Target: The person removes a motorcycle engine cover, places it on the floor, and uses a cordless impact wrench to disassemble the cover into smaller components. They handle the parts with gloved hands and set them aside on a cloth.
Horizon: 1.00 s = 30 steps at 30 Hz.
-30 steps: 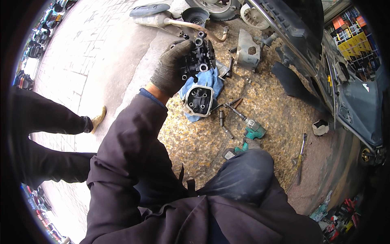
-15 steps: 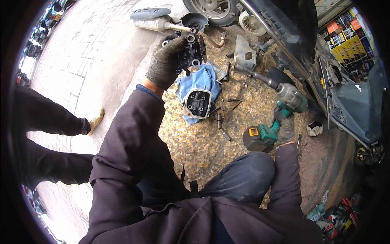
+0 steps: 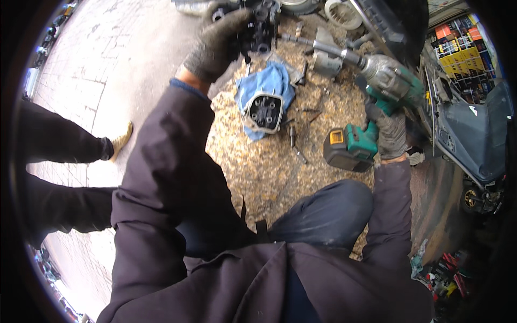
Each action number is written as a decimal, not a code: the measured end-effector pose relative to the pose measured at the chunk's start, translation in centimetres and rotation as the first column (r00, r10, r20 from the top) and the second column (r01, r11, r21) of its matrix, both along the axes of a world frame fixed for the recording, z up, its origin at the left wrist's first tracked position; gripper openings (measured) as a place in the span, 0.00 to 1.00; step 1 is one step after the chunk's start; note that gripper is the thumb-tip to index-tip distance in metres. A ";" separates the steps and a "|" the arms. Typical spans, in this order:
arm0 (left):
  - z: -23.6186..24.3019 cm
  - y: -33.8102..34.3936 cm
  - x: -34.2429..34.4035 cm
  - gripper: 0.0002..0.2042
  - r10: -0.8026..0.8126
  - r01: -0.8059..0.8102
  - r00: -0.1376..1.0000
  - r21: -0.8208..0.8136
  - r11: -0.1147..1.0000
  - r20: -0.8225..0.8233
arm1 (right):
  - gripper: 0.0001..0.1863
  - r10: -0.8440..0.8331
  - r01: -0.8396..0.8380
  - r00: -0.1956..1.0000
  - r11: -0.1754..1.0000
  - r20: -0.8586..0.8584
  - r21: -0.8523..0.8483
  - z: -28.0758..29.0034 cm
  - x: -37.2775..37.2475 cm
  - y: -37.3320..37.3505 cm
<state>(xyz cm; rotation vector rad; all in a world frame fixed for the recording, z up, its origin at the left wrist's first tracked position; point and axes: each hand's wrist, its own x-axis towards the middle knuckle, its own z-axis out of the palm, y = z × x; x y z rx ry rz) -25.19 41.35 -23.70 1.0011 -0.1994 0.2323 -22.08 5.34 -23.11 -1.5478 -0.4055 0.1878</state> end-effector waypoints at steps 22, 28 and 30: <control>1.2 2.1 -2.9 0.17 -0.093 0.086 0.995 0.197 0.977 0.028 | 0.29 0.372 -0.371 0.823 0.924 -0.429 0.090 -1.3 -2.4 -0.1; 0.7 1.6 -3.4 0.13 0.052 -0.046 0.997 0.115 0.992 -0.051 | 0.19 0.365 -0.330 0.791 0.931 -0.491 0.160 -1.6 -3.0 0.2; 0.6 1.6 -3.5 0.15 0.066 -0.055 0.995 0.131 0.990 -0.079 | 0.20 0.375 -0.338 0.792 0.926 -0.482 0.166 -1.4 -3.0 0.1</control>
